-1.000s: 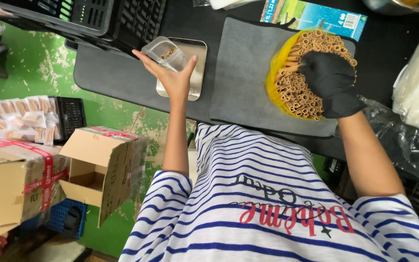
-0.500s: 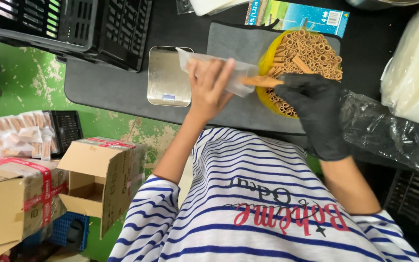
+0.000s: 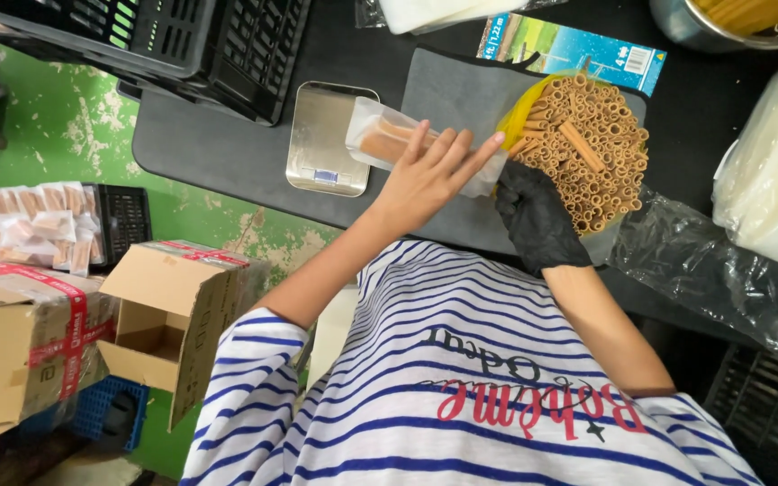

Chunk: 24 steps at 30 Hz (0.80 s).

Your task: The person repeatedly picks up small brown cylindrical sticks from a yellow container and places them into a clear plastic bag. The bag is weighed on a digital scale, and the sticks are adjusted to reach a target weight. The person then seals the bag and places it into a black crate.

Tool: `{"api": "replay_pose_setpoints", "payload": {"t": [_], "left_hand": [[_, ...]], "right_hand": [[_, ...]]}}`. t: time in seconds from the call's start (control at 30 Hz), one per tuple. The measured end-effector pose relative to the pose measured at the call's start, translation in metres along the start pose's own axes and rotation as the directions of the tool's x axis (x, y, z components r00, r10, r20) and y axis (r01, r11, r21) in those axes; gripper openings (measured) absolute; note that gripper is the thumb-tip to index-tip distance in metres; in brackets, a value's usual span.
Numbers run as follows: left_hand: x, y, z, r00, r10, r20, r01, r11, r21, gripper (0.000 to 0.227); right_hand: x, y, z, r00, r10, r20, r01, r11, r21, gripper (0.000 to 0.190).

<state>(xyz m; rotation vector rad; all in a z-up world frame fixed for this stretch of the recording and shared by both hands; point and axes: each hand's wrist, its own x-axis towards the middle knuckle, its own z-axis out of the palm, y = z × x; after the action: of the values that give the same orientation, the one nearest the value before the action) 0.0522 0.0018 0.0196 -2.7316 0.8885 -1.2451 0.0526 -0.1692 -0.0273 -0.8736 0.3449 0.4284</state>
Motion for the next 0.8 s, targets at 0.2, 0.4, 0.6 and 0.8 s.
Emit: {"api": "replay_pose_setpoints", "payload": {"t": [0.2,0.4,0.6,0.8], "left_hand": [[-0.012,-0.002,0.014,0.998,0.037,0.059,-0.032,0.995,-0.092,0.046],[0.003,-0.024,-0.011,0.778,-0.056,0.626,0.421,0.785,-0.454,0.103],[-0.001,0.0,-0.001,0.65,0.093,0.754,0.254,0.909,-0.331,0.091],[-0.011,0.012,0.011,0.751,0.102,0.652,-0.009,0.99,-0.144,0.113]], "right_hand": [[0.007,0.009,0.003,0.999,-0.033,-0.006,0.033,0.996,-0.081,0.008],[0.008,-0.001,-0.001,0.992,-0.123,-0.004,0.116,0.946,-0.304,0.014],[0.007,0.017,0.003,0.998,-0.023,-0.06,0.001,0.938,-0.345,0.008],[-0.005,0.011,0.019,0.984,0.177,-0.027,-0.179,0.979,-0.096,0.008]]}}
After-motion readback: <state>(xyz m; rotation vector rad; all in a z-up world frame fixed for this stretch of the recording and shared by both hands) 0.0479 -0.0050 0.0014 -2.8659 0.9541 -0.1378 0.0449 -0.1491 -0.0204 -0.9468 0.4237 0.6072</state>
